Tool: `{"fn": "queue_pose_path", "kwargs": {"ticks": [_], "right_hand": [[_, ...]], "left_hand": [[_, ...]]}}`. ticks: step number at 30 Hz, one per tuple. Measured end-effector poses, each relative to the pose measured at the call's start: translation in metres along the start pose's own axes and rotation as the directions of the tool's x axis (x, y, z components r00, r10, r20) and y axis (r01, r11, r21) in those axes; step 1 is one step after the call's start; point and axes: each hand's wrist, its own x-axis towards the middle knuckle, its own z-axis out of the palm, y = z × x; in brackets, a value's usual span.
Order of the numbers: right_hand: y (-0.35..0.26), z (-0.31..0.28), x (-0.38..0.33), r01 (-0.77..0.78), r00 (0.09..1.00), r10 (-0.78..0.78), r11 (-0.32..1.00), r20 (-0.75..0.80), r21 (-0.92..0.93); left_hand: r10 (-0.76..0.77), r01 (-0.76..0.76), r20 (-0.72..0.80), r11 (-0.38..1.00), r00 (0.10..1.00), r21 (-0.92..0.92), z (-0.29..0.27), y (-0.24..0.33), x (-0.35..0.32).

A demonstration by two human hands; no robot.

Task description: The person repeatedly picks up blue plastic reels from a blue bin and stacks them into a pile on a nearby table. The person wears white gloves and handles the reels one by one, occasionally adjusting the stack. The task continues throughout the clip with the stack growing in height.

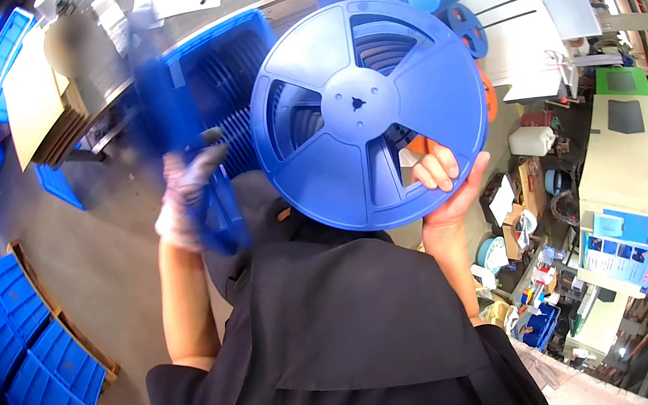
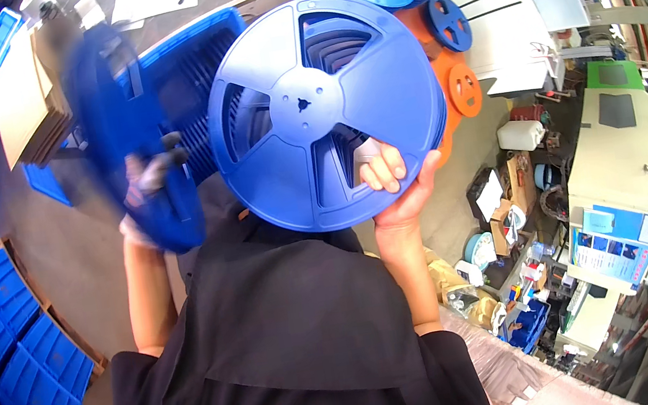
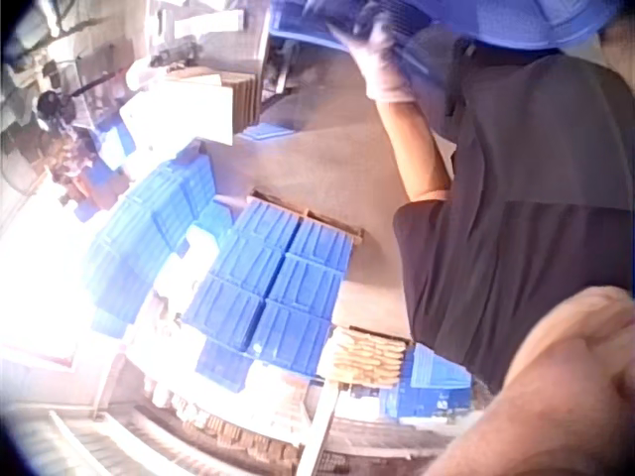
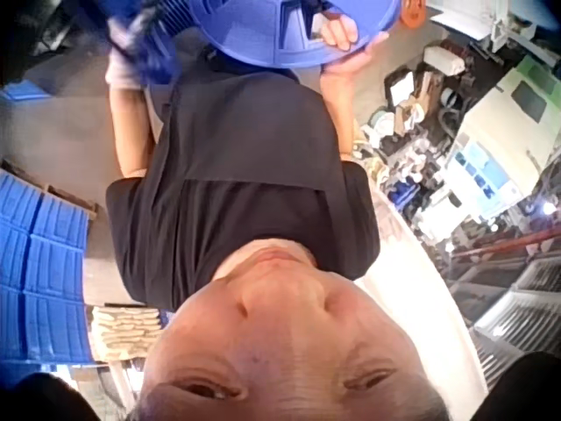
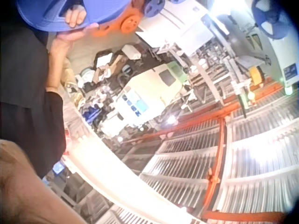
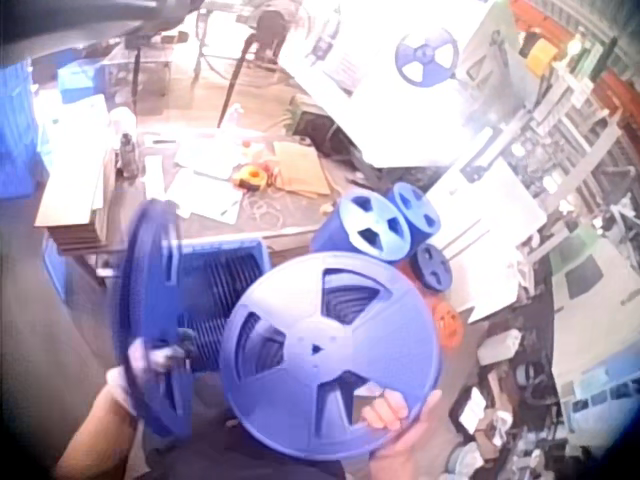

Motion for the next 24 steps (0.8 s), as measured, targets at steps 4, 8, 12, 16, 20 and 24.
{"fn": "queue_pose_path", "kwargs": {"ticks": [4, 8, 12, 16, 20, 24], "right_hand": [[0.043, 0.02, 0.012, -0.119, 0.993, 0.105, 0.944, -0.063, -0.307], [0.072, 0.049, 0.007, -0.161, 0.985, 0.107, 0.839, -0.134, -0.519], [0.06, 0.058, 0.008, -0.249, 0.963, 0.138, 0.788, -0.232, -0.563], [0.042, 0.029, -0.002, -0.149, 0.987, 0.092, 0.829, -0.132, -0.539], [0.045, 0.026, -0.003, -0.142, 0.981, 0.071, 0.897, -0.179, -0.418], [0.044, 0.014, -0.004, -0.147, 0.971, 0.062, 0.916, -0.232, -0.372]], "left_hand": [[0.033, -0.063, 0.153, 0.979, 0.988, 0.195, 0.058, -0.033, 0.01], [-0.272, 0.27, 0.106, 0.962, 0.956, 0.036, 0.08, -0.041, 0.017], [-0.098, 0.147, 0.243, 0.97, 0.965, -0.192, 0.062, -0.031, 0.012], [-0.134, 0.269, 0.366, 0.899, 0.921, -0.347, 0.024, -0.009, -0.009], [0.041, 0.257, 0.41, 0.723, 0.911, -0.642, 0.011, -0.018, -0.018], [0.162, 0.284, 0.454, 0.587, 0.876, -0.758, -0.005, -0.038, -0.011]]}}
